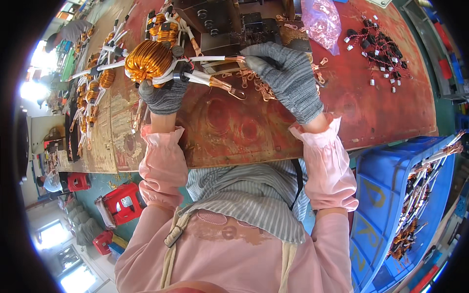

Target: Manually attaching terminals and connectors to wires on copper-wound inductor coils at a fabrication workbench.

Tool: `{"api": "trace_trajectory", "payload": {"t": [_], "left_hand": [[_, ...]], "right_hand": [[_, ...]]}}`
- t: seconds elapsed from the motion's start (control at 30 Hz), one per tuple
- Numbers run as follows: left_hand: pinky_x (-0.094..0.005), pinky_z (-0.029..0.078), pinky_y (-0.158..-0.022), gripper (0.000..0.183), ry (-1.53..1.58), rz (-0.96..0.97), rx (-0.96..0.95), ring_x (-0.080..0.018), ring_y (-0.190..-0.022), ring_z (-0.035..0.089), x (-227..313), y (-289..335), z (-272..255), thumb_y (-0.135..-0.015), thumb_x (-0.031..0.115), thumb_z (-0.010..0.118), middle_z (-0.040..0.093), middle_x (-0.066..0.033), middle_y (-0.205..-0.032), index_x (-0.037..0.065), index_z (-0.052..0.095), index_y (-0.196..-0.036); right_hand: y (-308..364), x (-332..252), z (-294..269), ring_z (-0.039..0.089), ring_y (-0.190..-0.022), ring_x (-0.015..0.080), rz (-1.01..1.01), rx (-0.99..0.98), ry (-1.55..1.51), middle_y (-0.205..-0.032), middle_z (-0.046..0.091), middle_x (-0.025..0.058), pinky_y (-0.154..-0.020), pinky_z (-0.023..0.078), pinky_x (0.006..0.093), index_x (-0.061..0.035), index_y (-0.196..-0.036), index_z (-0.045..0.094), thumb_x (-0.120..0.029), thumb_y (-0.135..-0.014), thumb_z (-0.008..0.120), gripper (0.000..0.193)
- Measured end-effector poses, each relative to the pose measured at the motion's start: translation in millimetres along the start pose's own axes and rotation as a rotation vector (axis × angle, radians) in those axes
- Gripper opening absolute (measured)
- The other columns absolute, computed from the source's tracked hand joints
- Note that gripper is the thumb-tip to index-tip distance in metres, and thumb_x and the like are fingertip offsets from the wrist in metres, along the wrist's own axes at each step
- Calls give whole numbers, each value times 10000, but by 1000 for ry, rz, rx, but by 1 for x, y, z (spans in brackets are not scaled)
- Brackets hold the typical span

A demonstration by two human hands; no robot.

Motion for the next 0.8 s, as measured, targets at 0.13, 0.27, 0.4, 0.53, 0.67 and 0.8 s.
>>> {"api": "trace_trajectory", "payload": {"t": [0.13,0.27,0.4,0.53,0.67,0.8], "left_hand": [[-431,392,-818,693,-16,-29,-24,-306,-933,474,-3,2,14,-572,303,686,462,-147,-1077,36,388,-1138],[-435,387,-835,701,-61,-33,-20,-299,-945,473,-5,-2,14,-574,308,690,461,-149,-1078,36,381,-1142],[-430,371,-864,709,-88,-76,-51,-296,-957,473,-9,-7,13,-576,306,701,455,-150,-1094,32,380,-1146],[-431,322,-920,735,-135,-90,-16,-291,-1019,445,-11,-7,8,-572,314,711,445,-141,-1125,22,374,-1156],[-442,302,-937,728,-147,-67,-24,-297,-1046,426,-11,-13,9,-583,309,708,445,-144,-1129,16,375,-1160],[-443,293,-947,738,-183,-40,19,-303,-1051,421,-10,-13,5,-586,315,710,438,-147,-1140,2,372,-1163]], "right_hand": [[-2,-2,3,545,-742,84,-4,-21,10,-823,603,33,-670,440,200,-4,-917,591,-63,-765,562,165],[-7,2,1,530,-705,67,53,-51,-120,-802,597,15,-638,426,175,-19,-921,597,-69,-763,568,168],[-16,9,-3,512,-636,52,61,-26,-198,-760,578,9,-563,422,168,-23,-919,593,-79,-760,574,170],[-26,21,-8,506,-576,56,97,28,-294,-747,562,7,-497,441,173,-38,-920,571,-90,-748,590,180],[-36,28,-8,501,-559,63,122,-30,-203,-724,552,11,-501,411,175,-25,-949,552,-160,-766,578,228],[-43,29,-10,504,-547,55,130,-45,-168,-714,567,14,-486,416,171,-33,-949,556,-164,-763,584,230]]}}
Point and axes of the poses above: each hand's wrist, its own y-axis away from the middle knuckle, its own z-axis out of the palm, x = y × z, the point moved 9 cm from there along -y, towards the middle knuckle
